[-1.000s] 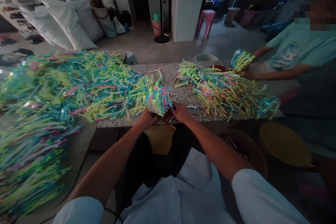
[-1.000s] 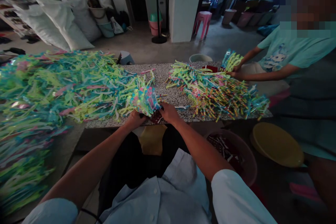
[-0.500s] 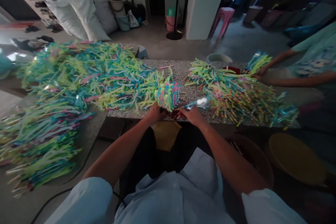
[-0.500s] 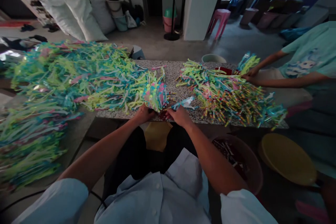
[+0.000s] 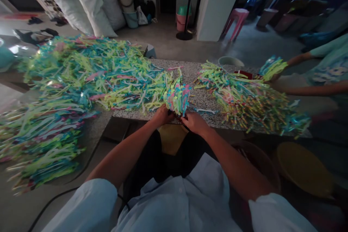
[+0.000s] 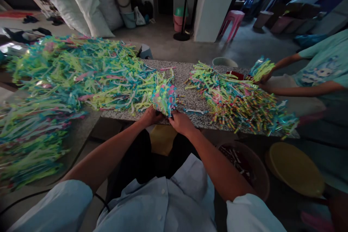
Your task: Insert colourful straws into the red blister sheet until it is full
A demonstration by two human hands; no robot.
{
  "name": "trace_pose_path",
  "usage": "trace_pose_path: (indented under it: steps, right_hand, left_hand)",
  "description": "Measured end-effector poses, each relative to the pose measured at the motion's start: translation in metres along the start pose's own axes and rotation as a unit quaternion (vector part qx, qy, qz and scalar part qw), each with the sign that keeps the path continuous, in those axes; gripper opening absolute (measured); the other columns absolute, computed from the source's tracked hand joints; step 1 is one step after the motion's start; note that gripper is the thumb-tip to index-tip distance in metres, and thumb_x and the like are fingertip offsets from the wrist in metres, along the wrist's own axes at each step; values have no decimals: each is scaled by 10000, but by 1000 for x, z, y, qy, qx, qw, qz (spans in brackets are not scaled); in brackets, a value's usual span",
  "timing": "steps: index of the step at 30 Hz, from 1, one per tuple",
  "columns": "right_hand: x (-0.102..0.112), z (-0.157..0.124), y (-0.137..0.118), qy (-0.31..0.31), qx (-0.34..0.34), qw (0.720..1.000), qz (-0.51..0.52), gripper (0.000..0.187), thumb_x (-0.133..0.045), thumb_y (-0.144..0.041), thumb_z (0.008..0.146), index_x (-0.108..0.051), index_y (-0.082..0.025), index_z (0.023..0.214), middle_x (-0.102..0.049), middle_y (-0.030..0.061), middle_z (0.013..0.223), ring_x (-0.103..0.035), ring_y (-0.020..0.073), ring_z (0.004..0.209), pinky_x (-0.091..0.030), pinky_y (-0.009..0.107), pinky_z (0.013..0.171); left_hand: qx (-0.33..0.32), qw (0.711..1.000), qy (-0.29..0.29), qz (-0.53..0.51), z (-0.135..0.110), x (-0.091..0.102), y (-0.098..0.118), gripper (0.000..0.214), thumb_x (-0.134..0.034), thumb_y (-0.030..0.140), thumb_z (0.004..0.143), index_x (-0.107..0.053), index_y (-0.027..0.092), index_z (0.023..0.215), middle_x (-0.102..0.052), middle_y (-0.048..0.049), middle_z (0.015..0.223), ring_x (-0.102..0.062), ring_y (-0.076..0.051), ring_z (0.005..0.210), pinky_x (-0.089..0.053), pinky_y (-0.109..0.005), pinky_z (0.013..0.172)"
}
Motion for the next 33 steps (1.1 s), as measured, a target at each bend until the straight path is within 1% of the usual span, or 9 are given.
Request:
trace_pose_path:
  steps: [10,15,19,21,22,25,27,30,33]
  right_hand:
    - [-5,2,-6,11,-3,1000,6,287,-543,-305,1054,-653,-116,1239,-728,168,1181,-675,276,1086,-442,308,901]
    - [-10,3,-6,14,-35,999,15,316,-529,-325,1060,-643,-115,1267,-726,187,1178,-676,277,1090,-451,319,926]
    - [-2,0,-4,1,-25,996,89,276,-620,-311,1017,-685,-151,1232,-759,112,1084,-701,226,1007,-464,271,868]
    - [7,-3,12,-4,-36,991,128,265,-615,-311,1018,-702,-184,1233,-769,70,1046,-709,196,962,-466,249,839]
    - [13,-4,27,6,-63,990,125,265,-591,-307,1029,-708,-190,1235,-770,68,1055,-711,195,969,-467,250,843]
    - [28,-10,83,58,-183,981,37,305,-505,-290,1059,-710,-157,1242,-755,128,1155,-701,247,1080,-472,297,906]
    - [29,-11,108,54,-212,976,-13,340,-494,-280,1057,-682,-159,1314,-741,149,1208,-687,275,1141,-474,322,934]
    - [17,-10,120,8,-201,978,-49,394,-513,-263,1035,-641,-191,1401,-729,153,1247,-685,293,1158,-487,336,927]
    - [14,-10,117,3,-174,984,-42,435,-538,-297,1029,-608,-190,1445,-729,149,1251,-680,289,1171,-487,332,947]
  left_hand:
    - [-1,1000,-3,-1,-1,-1,0,253,-720,171,828,-714,159,1080,-707,-123,1088,-658,-271,1086,-553,-411,989]
    - [5,1000,3,10,0,1,-1,216,-714,180,831,-716,151,1045,-710,-129,1053,-669,-275,1054,-563,-414,968]
    - [10,1000,5,-4,1,6,1,215,-707,188,829,-719,152,1040,-717,-130,1059,-673,-277,1050,-560,-413,966]
    - [19,1000,4,-6,1,7,2,211,-696,189,831,-720,158,1039,-716,-127,1059,-672,-273,1056,-555,-408,974]
    - [23,1000,2,-6,1,8,2,217,-692,191,832,-720,160,1045,-714,-126,1061,-671,-273,1061,-553,-408,978]
    - [38,999,3,-2,0,7,1,234,-688,207,828,-721,151,1053,-705,-125,1051,-668,-278,1057,-552,-416,975]
    - [51,999,8,1,0,6,-1,233,-685,209,826,-721,150,1049,-703,-123,1051,-667,-276,1057,-554,-414,973]
    - [56,998,18,-1,0,6,-3,239,-688,201,822,-718,163,1055,-709,-120,1075,-666,-270,1073,-554,-401,985]
    - [43,999,18,-2,0,6,-1,233,-677,199,824,-718,160,1050,-713,-122,1083,-667,-275,1071,-555,-411,988]
Point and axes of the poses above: each hand's wrist, its own z-axis towards the middle knuckle, its own x-axis out of the back of the hand, y = z × x, the point moved 7 cm from there along z, towards the middle knuckle
